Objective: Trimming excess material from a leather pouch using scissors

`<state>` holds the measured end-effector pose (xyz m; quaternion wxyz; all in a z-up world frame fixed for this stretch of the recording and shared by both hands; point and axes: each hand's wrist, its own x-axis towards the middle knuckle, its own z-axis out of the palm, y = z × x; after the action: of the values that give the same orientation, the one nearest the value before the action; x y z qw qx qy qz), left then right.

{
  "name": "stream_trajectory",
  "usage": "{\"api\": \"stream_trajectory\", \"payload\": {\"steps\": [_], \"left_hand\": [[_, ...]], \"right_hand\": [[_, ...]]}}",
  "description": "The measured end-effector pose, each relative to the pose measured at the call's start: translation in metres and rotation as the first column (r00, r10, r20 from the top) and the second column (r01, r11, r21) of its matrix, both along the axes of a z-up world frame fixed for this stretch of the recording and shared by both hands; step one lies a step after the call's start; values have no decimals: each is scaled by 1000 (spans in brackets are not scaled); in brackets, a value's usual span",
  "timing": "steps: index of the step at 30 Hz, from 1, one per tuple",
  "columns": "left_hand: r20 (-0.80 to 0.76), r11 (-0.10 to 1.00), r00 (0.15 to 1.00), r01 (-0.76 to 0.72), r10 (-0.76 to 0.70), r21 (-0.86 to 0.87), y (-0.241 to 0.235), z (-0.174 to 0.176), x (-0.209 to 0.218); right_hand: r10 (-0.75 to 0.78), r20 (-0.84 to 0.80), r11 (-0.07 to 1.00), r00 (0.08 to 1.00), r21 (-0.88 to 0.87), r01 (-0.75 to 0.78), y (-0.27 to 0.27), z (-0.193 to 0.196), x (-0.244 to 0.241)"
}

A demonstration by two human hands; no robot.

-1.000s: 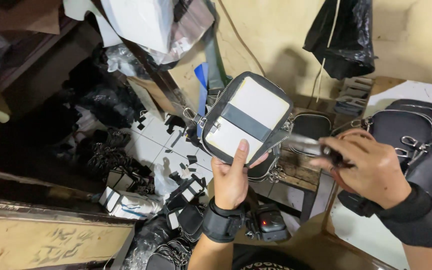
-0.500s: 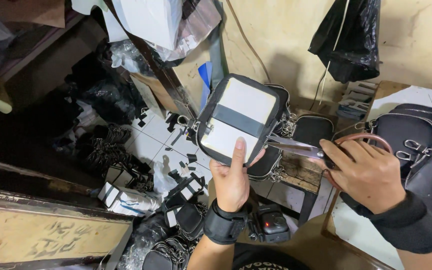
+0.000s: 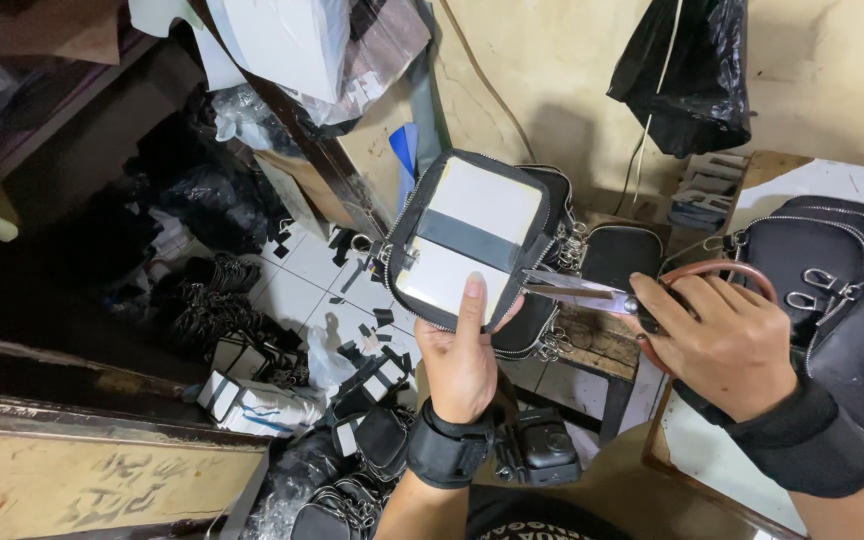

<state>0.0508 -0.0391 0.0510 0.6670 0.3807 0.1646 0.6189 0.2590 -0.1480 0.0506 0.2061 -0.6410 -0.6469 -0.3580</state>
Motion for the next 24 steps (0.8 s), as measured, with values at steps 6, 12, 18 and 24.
{"api": "stream_trajectory", "payload": {"steps": [6, 12, 18, 24], "left_hand": [[9, 999, 1000, 24, -24, -36, 0, 0, 0], [-5, 999, 1000, 24, -25, -44, 0, 0, 2], [-4, 999, 999, 41, -41, -35, -4, -2, 3], [-24, 999, 999, 42, -42, -12, -3, -4, 3]], "right_hand": [[18, -2, 1000, 1000, 25, -18, 2, -1, -1], [43, -50, 999, 998, 21, -42, 3, -4, 1], [51, -40, 999, 998, 15, -50, 3, -2, -3], [91, -36, 996, 995, -11, -91, 3, -2, -2]]}}
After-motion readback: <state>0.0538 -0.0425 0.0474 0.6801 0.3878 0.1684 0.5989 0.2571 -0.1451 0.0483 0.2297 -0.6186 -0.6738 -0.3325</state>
